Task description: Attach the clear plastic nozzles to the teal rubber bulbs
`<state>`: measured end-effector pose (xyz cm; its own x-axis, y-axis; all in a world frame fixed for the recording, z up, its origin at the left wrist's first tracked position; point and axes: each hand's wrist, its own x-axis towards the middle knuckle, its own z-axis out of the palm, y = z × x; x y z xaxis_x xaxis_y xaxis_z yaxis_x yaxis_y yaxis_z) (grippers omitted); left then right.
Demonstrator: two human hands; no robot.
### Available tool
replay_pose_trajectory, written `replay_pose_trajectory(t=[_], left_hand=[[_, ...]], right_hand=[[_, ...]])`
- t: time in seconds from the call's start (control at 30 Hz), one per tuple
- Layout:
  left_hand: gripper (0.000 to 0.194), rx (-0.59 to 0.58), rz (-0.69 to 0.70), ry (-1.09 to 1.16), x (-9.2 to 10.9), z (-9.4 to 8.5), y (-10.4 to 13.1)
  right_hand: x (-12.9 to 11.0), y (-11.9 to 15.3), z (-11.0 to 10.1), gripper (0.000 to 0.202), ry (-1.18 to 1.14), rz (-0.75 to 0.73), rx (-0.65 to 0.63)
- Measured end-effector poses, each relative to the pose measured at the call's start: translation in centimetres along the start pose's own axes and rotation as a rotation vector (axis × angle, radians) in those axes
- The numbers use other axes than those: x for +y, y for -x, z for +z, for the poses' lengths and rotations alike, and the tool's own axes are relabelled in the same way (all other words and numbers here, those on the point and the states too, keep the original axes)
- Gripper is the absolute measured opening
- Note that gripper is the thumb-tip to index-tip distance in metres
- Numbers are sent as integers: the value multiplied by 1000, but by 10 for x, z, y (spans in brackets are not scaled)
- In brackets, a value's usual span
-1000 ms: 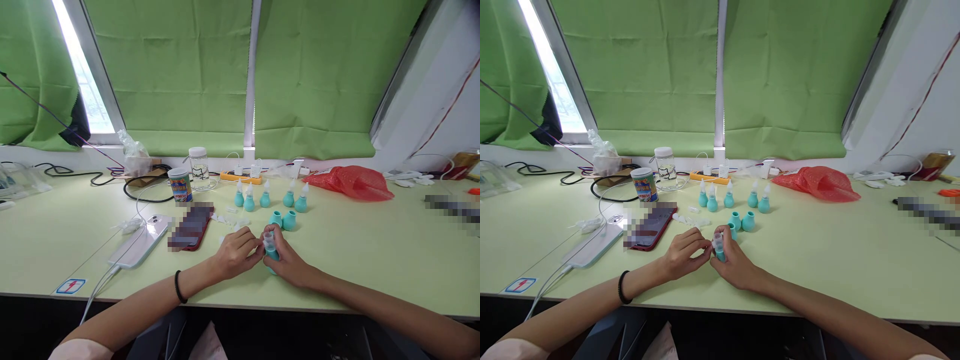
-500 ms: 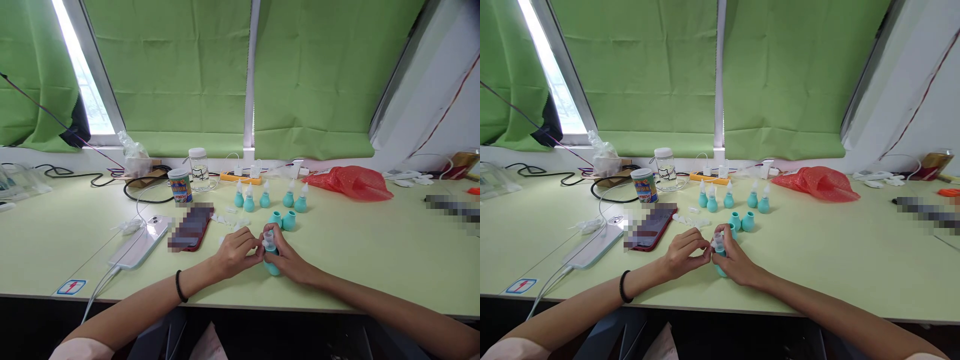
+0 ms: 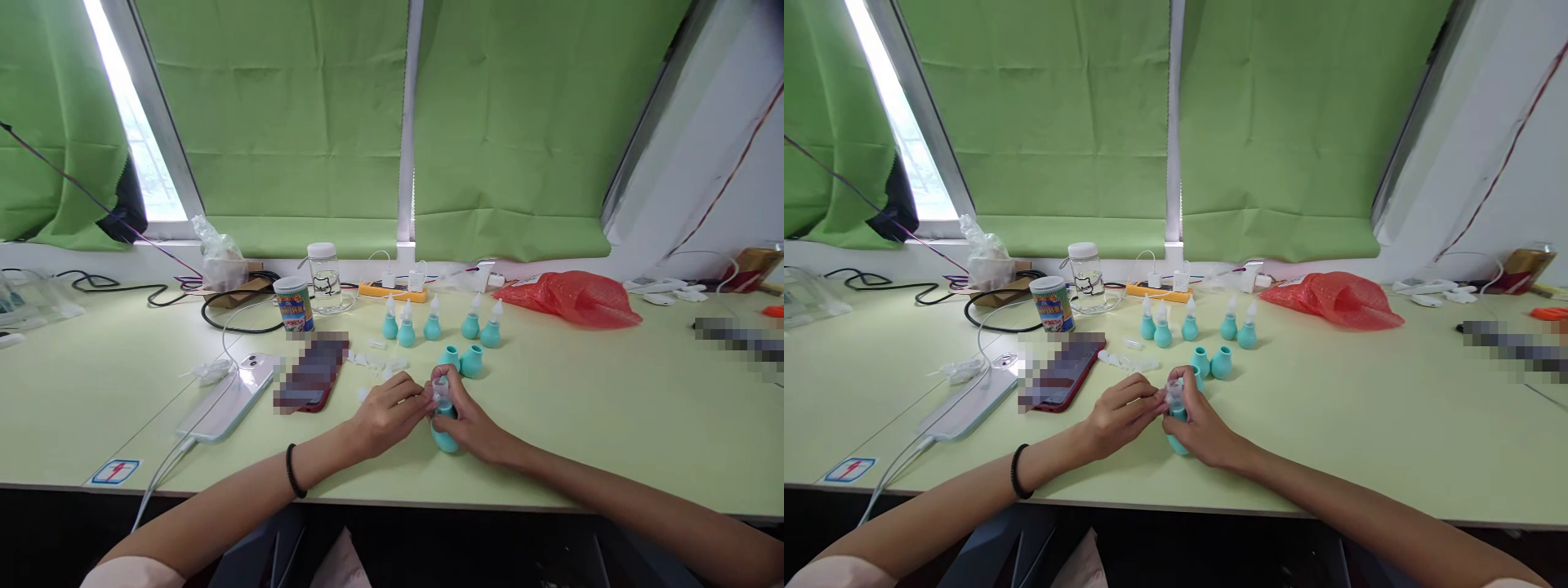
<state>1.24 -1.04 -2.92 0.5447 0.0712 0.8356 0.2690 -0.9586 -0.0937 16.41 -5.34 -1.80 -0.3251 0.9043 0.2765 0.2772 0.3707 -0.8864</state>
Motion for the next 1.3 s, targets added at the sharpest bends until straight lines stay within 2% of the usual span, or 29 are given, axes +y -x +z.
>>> replay_pose_trajectory(t=[0.2,0.37,0.57,0.73,0.83,0.97,1.03,1.2,1.3], left_hand=[[5,0,34,-28,3,-2,-1],[7,46,-56,93,5,-4,-11],[7,77,-91,97,9,-5,-12],[6,120,-260,77,-1,-12,-13],[5,17,-421,-50,-17,-12,-11],[12,-331,-567,-238,-35,-8,-3],[15,-433,-596,-302,-39,-6,0],[20,-487,-573,-316,-41,-2,4],[22,-365,-576,-239,-38,-5,0]], right_hand=[[0,0,0,32,6,6,-10],[0,-1,1,30,59,0,17],[-5,2,2,26,34,-6,11],[-1,0,0,29,-55,-50,49],[0,-1,-1,31,-49,-62,27],[-3,0,0,31,94,-88,-51],[-4,1,1,26,195,-142,-85],[-1,5,5,7,414,-238,-171],[1,5,6,6,450,-243,-136]])
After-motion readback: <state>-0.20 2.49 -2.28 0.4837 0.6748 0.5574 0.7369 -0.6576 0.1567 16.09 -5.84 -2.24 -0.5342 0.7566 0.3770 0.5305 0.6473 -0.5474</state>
